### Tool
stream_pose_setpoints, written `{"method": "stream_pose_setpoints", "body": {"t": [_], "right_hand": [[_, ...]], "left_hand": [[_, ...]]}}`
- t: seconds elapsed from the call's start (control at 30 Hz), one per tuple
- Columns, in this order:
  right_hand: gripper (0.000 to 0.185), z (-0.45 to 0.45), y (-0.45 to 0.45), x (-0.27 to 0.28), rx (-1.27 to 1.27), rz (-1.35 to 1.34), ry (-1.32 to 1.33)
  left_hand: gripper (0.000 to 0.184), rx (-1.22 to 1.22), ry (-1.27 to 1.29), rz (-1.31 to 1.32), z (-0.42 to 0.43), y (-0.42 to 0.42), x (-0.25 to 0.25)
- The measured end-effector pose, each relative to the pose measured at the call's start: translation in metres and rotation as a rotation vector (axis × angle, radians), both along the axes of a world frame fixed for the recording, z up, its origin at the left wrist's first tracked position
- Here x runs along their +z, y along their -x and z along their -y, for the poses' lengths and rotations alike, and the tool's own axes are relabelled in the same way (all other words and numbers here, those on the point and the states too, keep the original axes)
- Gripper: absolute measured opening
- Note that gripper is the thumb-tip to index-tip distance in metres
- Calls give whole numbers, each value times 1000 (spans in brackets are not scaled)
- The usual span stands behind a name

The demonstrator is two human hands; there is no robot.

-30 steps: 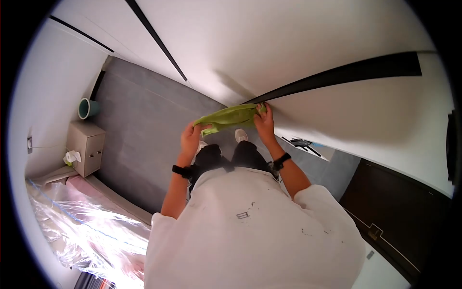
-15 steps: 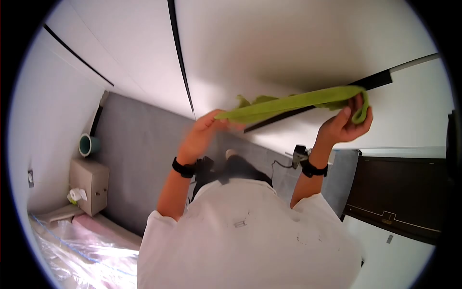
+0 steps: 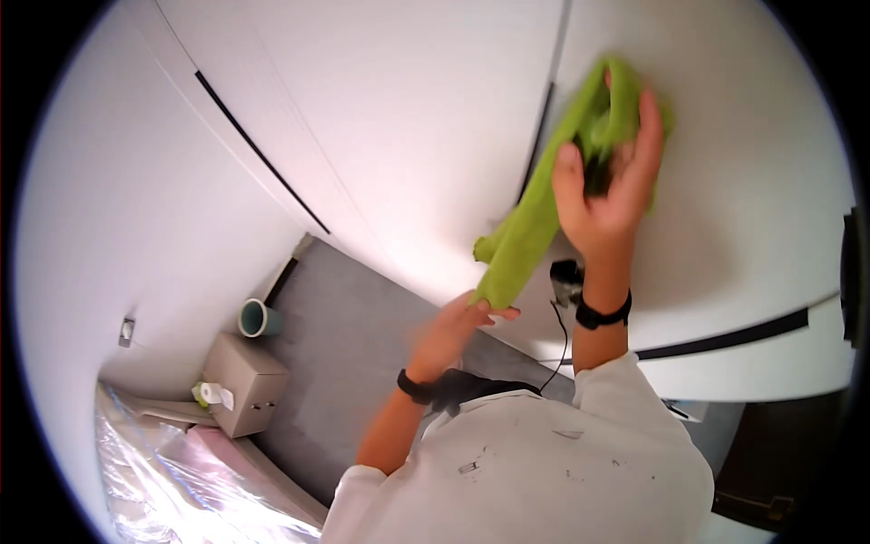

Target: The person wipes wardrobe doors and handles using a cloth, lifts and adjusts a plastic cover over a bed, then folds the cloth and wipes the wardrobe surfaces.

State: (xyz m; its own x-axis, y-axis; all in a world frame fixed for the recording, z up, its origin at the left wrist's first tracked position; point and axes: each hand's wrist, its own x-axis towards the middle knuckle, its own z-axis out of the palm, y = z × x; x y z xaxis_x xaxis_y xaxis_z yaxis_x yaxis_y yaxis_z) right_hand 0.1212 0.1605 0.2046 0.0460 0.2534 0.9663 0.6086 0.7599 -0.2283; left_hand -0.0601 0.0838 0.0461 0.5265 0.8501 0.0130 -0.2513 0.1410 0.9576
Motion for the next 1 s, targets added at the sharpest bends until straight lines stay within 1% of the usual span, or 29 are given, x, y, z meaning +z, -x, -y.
{"method": "stream_pose_setpoints", "body": {"t": [0.07,0.13,0.2,0.23,0.27,0.3,0.33,0.37,0.4,0.43,0.47,0.5,0.53,0.57,0.6,0.63,0.67,0.73,0.77,0.8,0.83,0.87,0.9,0.93,0.97,1.0], "right_hand": [[67,-5,11,-29,-11,-33,-16],[72,-14,25,-56,66,-34,83],[75,-17,34,-77,121,-121,106],[79,-13,38,-88,165,-177,106],[79,-13,43,-97,156,-187,150],[81,-15,46,-105,148,-184,129],[82,-18,46,-114,134,-182,106],[80,-20,47,-120,53,-201,57],[80,-13,44,-131,22,-204,82],[79,-8,40,-145,94,-232,179],[77,-4,37,-154,158,-270,265],[65,1,38,-158,227,-403,315],[65,5,36,-165,163,-447,297],[59,13,29,-172,161,-394,418],[54,21,24,-179,161,-343,541],[51,24,30,-176,192,-460,606],[51,28,30,-180,111,-510,586],[57,36,22,-189,224,-428,836],[57,40,21,-195,152,-484,833],[57,42,23,-200,246,-615,916],[57,44,27,-207,357,-749,984],[57,46,30,-214,311,-800,966],[57,45,29,-220,249,-698,930],[57,43,26,-227,182,-588,898],[58,42,28,-231,186,-605,854],[60,41,31,-235,181,-624,807]], "left_hand": [[35,37,34,-36,-4,13,-16],[35,88,106,-117,-15,28,-25],[36,92,179,-153,-22,45,-36],[36,43,113,-163,-30,55,-49],[36,-10,41,-160,-38,63,-59],[40,55,94,-147,-41,68,-65],[40,36,130,-153,-49,74,-71],[37,20,119,-228,-59,83,-75],[34,-2,100,-304,-62,89,-78],[35,38,131,-309,-65,91,-79],[35,-9,132,-324,-69,90,-85],[35,27,172,-317,-72,93,-92],[34,55,205,-323,-77,98,-98],[34,-22,189,-369,-80,99,-103],[35,39,221,-359,-82,99,-110],[35,96,254,-345,-89,106,-117],[35,8,241,-380,-97,115,-126],[35,154,211,-402,-122,131,-136],[36,181,259,-384,-134,135,-129],[37,220,313,-375,-144,141,-117],[34,172,319,-427,-155,146,-107],[34,127,313,-469,-166,145,-97],[35,100,288,-509,-173,142,-87],[37,-15,227,-545,-182,137,-76],[39,-106,128,-556,-183,128,-64],[42,-162,138,-510,-184,119,-52]]}}
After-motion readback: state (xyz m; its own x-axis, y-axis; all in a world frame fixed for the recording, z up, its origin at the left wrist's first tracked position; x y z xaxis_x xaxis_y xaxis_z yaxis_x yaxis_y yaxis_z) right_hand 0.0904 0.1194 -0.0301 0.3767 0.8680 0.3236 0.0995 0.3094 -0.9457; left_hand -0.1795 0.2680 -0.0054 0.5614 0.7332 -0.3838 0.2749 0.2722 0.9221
